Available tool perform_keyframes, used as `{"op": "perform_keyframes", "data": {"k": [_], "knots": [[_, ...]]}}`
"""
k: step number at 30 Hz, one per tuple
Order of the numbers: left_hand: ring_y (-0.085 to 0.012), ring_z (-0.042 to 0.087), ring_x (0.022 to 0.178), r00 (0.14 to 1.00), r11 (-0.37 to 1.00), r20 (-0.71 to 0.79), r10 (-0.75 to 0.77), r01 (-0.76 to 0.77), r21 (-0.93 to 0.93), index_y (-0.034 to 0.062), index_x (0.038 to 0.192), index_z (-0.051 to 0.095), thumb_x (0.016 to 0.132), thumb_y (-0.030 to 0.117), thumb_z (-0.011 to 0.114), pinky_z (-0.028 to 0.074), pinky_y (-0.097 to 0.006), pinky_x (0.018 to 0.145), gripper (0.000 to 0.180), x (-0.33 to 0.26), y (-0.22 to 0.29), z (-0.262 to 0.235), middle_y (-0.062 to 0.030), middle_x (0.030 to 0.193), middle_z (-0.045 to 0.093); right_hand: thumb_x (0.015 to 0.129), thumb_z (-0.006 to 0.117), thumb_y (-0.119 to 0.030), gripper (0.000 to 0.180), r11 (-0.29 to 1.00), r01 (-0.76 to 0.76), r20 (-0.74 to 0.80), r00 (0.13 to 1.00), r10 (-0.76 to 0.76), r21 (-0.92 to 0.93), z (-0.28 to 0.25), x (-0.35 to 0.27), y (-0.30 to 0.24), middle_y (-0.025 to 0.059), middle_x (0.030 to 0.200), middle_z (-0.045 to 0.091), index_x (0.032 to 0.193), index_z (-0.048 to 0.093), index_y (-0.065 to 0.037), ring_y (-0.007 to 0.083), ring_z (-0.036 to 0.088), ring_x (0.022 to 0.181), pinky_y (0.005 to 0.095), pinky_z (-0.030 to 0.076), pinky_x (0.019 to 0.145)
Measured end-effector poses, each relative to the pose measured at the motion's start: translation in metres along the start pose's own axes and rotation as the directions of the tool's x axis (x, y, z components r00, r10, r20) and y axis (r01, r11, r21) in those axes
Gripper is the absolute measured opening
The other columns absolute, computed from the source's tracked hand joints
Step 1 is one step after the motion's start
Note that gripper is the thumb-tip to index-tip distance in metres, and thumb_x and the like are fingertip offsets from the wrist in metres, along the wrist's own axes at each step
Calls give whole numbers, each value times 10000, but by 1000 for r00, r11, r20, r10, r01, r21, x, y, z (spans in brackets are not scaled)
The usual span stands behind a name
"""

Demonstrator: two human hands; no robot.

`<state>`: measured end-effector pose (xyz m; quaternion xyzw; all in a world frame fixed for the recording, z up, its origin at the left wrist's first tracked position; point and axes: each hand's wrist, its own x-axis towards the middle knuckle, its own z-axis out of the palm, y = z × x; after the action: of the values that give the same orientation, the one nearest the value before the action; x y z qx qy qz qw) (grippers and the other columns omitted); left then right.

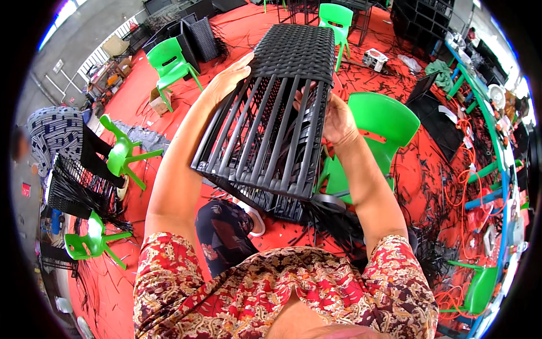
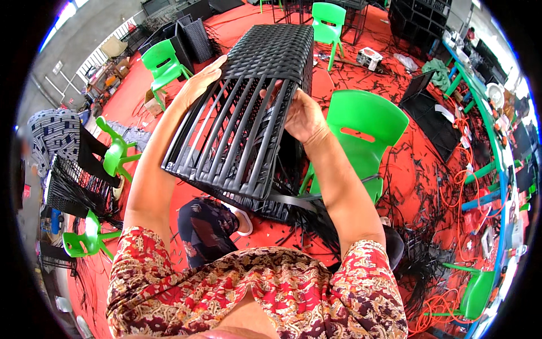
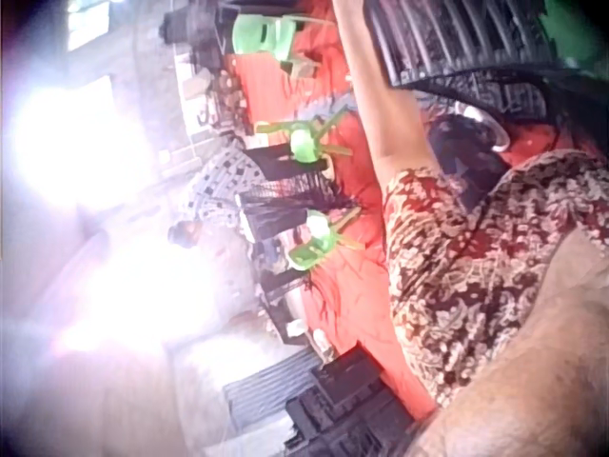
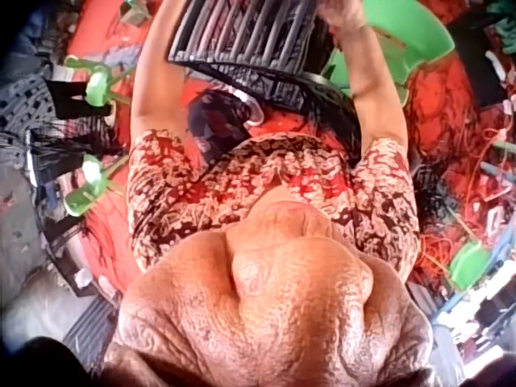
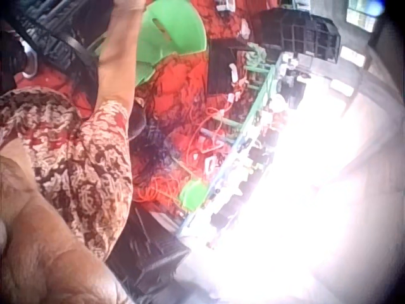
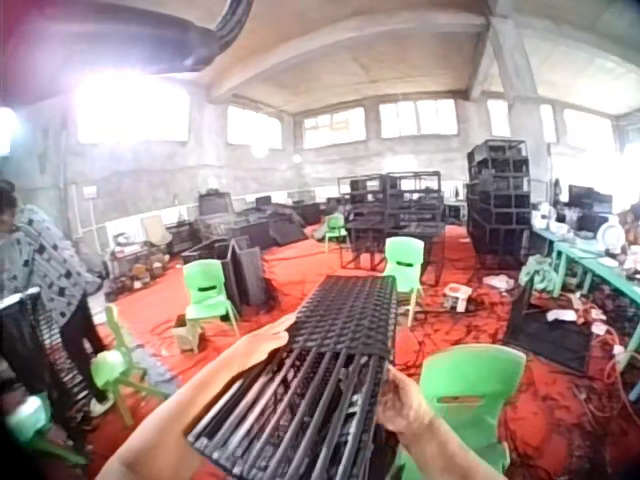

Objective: The person weaves black plastic strips through a chair frame by hand, pulling them tight and securing them into the existing pattern.

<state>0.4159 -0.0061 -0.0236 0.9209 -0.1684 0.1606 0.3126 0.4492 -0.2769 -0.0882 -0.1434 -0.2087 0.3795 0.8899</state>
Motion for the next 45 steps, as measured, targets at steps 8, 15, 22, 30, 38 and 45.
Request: {"op": "perform_keyframes", "data": {"k": [8,15,22,30,38,45], "knots": [[-155,260,1284,998,976,6,-68,68,-205,-2,1337,272,933,290,361,170,-269,1054,506,-5,18,2,-88,1393,299,772,595,-118,213,995,29,32,999,-26,-98,-6,1,-4,95,898,611,962,569,-26,229,588,859,362,475,812],[-174,203,1312,999,987,26,-23,26,-156,-17,1343,243,923,318,374,137,-276,1063,553,-6,-15,-5,-101,1413,251,799,478,-35,212,889,31,-135,985,-104,-458,4,3,-8,85,938,605,999,546,-11,201,579,906,314,450,834],[-205,176,1325,1000,992,-10,-3,2,-124,1,1331,281,915,244,368,132,-273,1067,489,-5,0,8,-119,1410,254,825,445,-58,120,623,-237,-303,953,-1,-745,32,-12,-38,-67,635,426,908,527,-87,42,263,505,202,220,470],[-220,186,1321,997,993,-59,40,-47,-109,-1,1326,288,924,297,350,147,-287,1065,504,-2,-3,17,-127,1413,240,752,487,-201,136,595,-386,-411,906,101,-705,46,-16,-58,-19,665,554,738,582,-104,73,418,505,221,294,489],[-189,195,1319,1000,992,8,13,-12,-123,5,1332,281,917,283,381,155,-271,1061,510,1,0,13,-116,1408,262,808,591,-407,298,375,-472,-451,880,150,-798,51,-14,-80,-40,616,472,747,568,-117,42,328,434,190,217,400],[-363,221,1286,988,891,-153,29,44,452,88,1298,373,861,348,474,225,-376,1043,519,20,39,-15,-268,1362,242,797,599,-438,360,223,-458,-442,889,118,-861,51,-1,-75,-34,542,414,679,495,-114,40,276,399,206,183,364]]}}
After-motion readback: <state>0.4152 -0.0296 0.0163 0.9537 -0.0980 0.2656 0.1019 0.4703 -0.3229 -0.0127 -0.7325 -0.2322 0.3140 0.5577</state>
